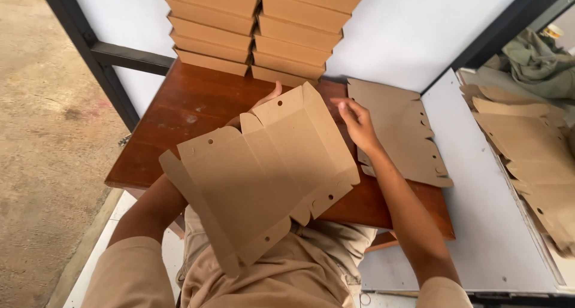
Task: Assembling cardboard food boxes by folding templates along pre-scored lines and tucking in tabs.
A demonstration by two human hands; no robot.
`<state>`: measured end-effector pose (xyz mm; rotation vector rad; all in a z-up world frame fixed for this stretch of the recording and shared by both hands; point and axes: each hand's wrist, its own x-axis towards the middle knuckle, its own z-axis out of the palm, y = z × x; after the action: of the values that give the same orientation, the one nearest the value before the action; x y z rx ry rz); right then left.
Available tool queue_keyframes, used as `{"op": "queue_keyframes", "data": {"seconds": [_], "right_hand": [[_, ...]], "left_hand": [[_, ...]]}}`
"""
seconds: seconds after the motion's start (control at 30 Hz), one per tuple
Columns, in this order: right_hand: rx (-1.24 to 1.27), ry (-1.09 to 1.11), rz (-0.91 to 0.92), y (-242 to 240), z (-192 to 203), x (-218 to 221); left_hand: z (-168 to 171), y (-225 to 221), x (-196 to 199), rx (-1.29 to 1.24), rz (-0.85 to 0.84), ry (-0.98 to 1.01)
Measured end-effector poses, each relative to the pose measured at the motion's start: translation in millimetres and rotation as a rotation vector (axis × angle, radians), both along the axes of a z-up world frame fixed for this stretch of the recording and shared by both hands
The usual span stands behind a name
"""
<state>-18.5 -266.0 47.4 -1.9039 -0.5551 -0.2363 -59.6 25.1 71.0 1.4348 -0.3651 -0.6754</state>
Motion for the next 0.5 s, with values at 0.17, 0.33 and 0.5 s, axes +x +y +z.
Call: {"op": "queue_keyframes", "data": {"seconds": [0.17, 0.33, 0.5], "right_hand": [[0.142, 0.135, 0.061, 24, 2, -9], [0.115, 0.170, 0.000, 31, 8, -26], [-0.027, 0.196, 0.036, 23, 25, -38]], "left_hand": [[-31, 5, -26, 0.022, -0.089, 0.045], [-47, -22, 49, -0.001, -0.139, -0.123], [-40, -21, 39, 0.022, -0.058, -0.405]]}}
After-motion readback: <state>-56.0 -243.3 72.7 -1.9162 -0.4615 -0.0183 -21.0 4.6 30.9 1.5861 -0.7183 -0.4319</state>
